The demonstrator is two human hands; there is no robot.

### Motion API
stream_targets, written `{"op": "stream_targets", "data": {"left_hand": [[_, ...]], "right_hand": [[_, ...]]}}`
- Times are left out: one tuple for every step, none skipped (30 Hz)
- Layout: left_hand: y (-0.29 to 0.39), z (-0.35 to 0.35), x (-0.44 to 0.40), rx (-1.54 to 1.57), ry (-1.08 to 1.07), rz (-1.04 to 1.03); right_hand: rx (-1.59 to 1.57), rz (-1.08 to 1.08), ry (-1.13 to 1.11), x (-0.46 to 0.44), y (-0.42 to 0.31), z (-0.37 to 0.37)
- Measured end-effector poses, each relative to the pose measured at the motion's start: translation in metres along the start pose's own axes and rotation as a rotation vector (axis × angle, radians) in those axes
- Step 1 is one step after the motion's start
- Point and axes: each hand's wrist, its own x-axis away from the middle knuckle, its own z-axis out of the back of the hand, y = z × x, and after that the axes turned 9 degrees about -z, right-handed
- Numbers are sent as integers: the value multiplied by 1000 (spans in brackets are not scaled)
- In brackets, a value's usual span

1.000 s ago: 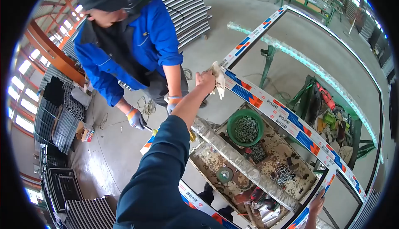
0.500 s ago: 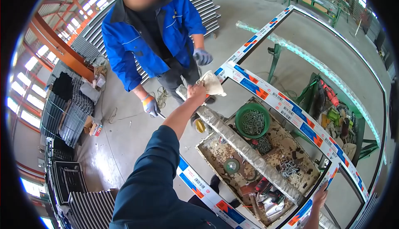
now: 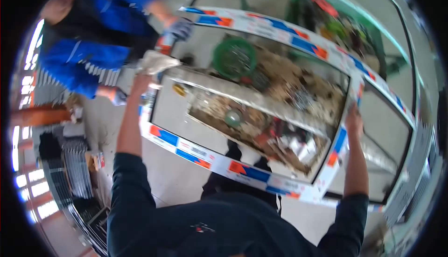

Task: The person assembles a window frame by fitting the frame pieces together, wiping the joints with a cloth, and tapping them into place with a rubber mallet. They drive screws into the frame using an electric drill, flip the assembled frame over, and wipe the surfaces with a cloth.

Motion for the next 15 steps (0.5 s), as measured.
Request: {"op": "stream_targets", "data": {"left_hand": [[48, 3, 30, -4, 232, -85], [75, 0, 44, -260, 273, 30], [125, 2, 63, -429, 238, 131], [166, -3, 80, -473, 222, 131], [178, -25, 85, -539, 211, 103], [216, -43, 100, -477, 249, -3], [275, -56, 116, -426, 35, 28], [265, -122, 117, -328, 17, -297], [317, -150, 151, -208, -231, -323], [342, -197, 169, -360, -544, -524], [356, -240, 187, -380, -809, -765], [334, -295, 211, -369, -613, -1173], [340, -331, 224, -333, -597, -1273], [347, -360, 230, -296, -580, -1369], [344, -380, 228, -313, -587, -1382]], "right_hand": [[-145, -220, -56, 7, -10, 12], [-180, -301, -85, 11, -16, 19], [-202, -323, -100, 22, -24, 31], [-213, -333, -83, 27, -27, 35], [-204, -341, -101, 27, -28, 36], [-202, -338, -118, 30, -30, 41], [-197, -334, -116, 29, -29, 39], [-192, -328, -116, 29, -27, 37], [-196, -319, -116, 28, -25, 36], [-204, -305, -116, 28, -24, 35], [-216, -296, -141, 30, -26, 40], [-227, -314, -143, 30, -24, 38], [-237, -302, -139, 28, -22, 36], [-249, -285, -134, 26, -21, 34], [-267, -290, -153, 28, -22, 37]]}}
